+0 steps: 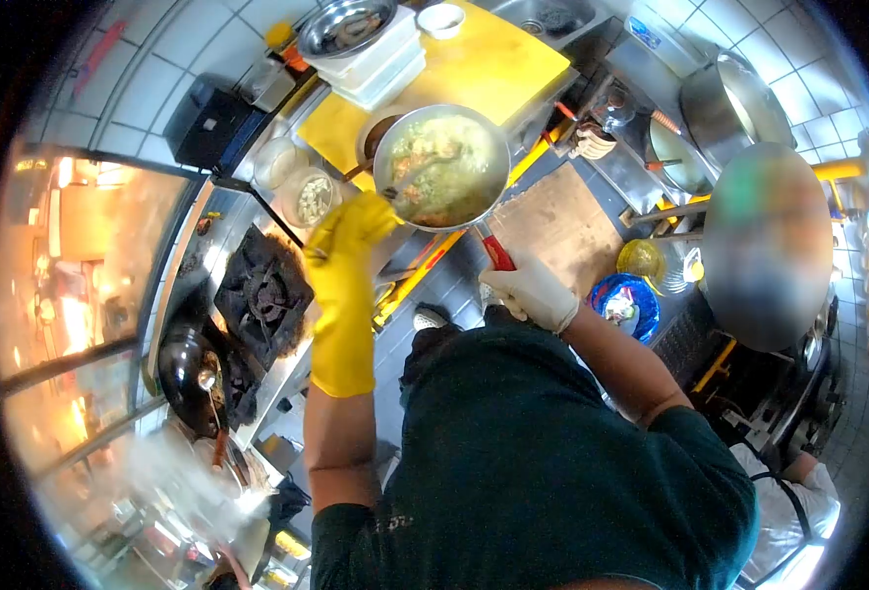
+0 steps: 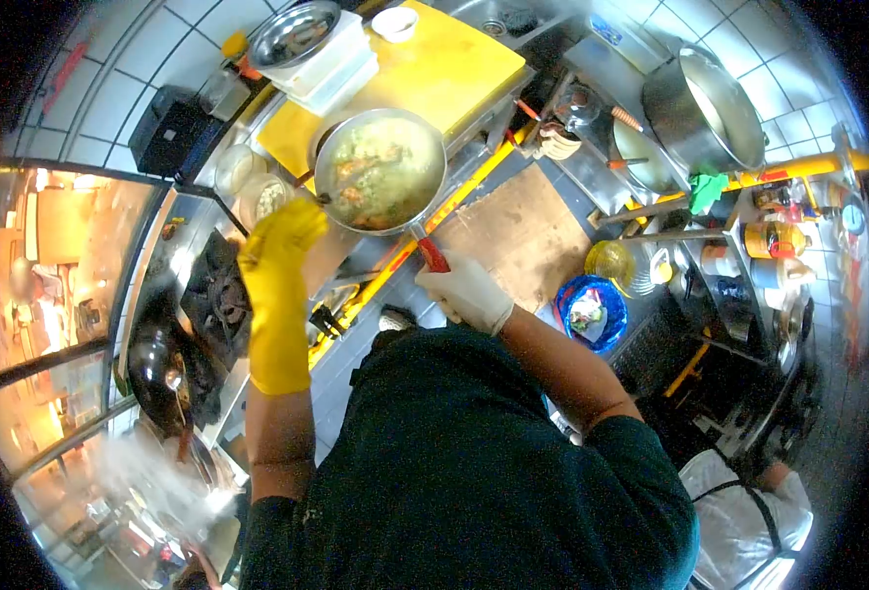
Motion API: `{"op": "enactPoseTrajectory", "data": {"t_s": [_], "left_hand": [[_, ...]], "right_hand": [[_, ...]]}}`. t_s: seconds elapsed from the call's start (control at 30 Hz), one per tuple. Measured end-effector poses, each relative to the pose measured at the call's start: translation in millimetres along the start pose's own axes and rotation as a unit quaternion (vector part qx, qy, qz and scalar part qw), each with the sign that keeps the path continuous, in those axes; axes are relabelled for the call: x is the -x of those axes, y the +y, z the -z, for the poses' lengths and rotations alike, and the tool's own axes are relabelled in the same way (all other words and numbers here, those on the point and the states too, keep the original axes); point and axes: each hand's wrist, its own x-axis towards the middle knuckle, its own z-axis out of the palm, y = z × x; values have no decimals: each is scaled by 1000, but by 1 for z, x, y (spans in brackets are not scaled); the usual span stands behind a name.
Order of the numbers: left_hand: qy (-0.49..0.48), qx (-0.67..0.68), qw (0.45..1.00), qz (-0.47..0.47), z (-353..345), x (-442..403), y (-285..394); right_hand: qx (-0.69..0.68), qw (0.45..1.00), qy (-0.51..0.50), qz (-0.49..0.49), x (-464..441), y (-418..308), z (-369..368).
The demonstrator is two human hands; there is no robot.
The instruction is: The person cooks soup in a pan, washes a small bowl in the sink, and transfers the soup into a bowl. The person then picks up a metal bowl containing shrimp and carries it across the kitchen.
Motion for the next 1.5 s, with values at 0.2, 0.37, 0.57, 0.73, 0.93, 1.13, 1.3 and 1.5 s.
{"op": "enactPoseTrajectory", "data": {"t_s": [0.2, 0.37, 0.57, 0.73, 0.93, 1.13, 1.3, 1.5], "left_hand": [[-22, -33, 998, 58, 0, 13, 24], [-171, -298, 899, -271, -2, -6, -6], [-226, -373, 829, -349, -12, -4, -38], [-278, -311, 843, -341, 3, -4, -29], [-272, -316, 828, -375, 32, -14, -27], [-279, -375, 826, -314, 45, -46, -45], [-278, -385, 801, -364, 56, -59, -51], [-255, -377, 774, -441, 61, -64, -50]], "right_hand": [[-2, 998, 60, 1, 3, 1, 13], [99, 979, 172, 43, -6, -23, -9], [149, 954, 228, 126, -55, -41, -36], [251, 899, 313, 174, -84, -45, -60], [344, 832, 376, 220, -106, -38, -80], [411, 777, 426, 213, -125, -31, -91], [425, 754, 452, 217, -126, -30, -105], [416, 746, 466, 230, -121, -34, -120]]}}
